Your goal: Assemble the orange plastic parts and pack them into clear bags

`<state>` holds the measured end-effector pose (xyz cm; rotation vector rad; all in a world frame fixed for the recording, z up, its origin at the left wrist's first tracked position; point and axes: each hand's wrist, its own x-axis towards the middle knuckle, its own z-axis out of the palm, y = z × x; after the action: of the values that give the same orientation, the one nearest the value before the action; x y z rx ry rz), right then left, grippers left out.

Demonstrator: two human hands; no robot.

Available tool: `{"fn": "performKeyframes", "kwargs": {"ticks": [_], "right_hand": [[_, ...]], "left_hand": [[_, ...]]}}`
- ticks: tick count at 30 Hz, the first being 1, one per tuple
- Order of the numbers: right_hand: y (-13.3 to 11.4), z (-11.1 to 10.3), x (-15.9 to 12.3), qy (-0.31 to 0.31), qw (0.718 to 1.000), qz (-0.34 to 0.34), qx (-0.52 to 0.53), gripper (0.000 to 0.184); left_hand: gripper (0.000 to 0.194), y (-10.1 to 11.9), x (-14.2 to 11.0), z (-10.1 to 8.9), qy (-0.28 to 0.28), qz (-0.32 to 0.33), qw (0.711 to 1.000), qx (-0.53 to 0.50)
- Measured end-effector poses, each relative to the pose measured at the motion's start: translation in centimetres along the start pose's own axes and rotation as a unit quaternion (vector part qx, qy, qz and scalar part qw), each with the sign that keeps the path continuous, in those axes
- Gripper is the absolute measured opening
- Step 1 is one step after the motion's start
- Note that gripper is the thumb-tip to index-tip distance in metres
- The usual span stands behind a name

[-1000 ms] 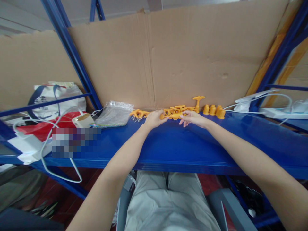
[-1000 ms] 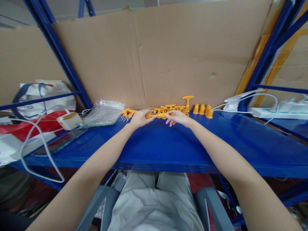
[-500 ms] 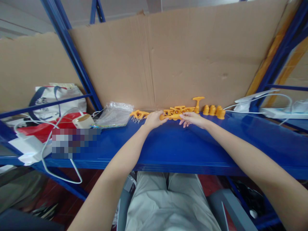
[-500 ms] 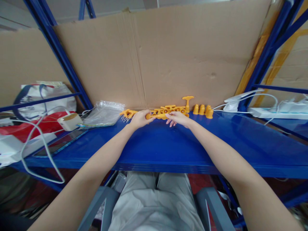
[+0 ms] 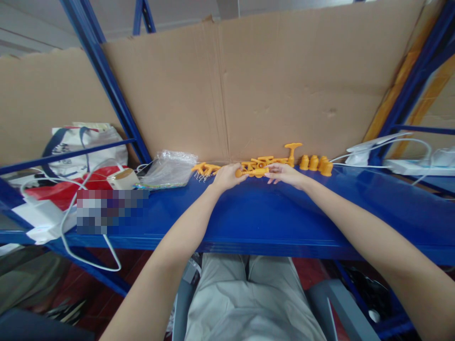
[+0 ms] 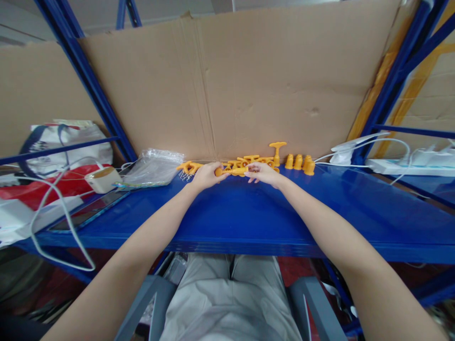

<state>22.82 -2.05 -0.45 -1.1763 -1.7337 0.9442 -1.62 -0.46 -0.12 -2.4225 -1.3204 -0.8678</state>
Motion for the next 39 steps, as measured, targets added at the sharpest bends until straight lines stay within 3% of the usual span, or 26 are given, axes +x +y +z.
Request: {"fn": "performKeyframes", "kwargs": {"ticks": [22, 39], "right_hand": [[-0.36, -0.12, -0.32, -0.025, 1.000, -0.002, 0.007, 0.018], [-0.34, -0.11, -0.22, -0.004, 1.000, 0.012, 0.005, 0.020]], "left_hand": [[0.028, 0.04, -0.01, -0.05, -0.001, 0.008, 1.000, -0.006], [0.026, -0.31, 0.05, 0.14, -0.027, 0.005, 0.999, -0.039]]}}
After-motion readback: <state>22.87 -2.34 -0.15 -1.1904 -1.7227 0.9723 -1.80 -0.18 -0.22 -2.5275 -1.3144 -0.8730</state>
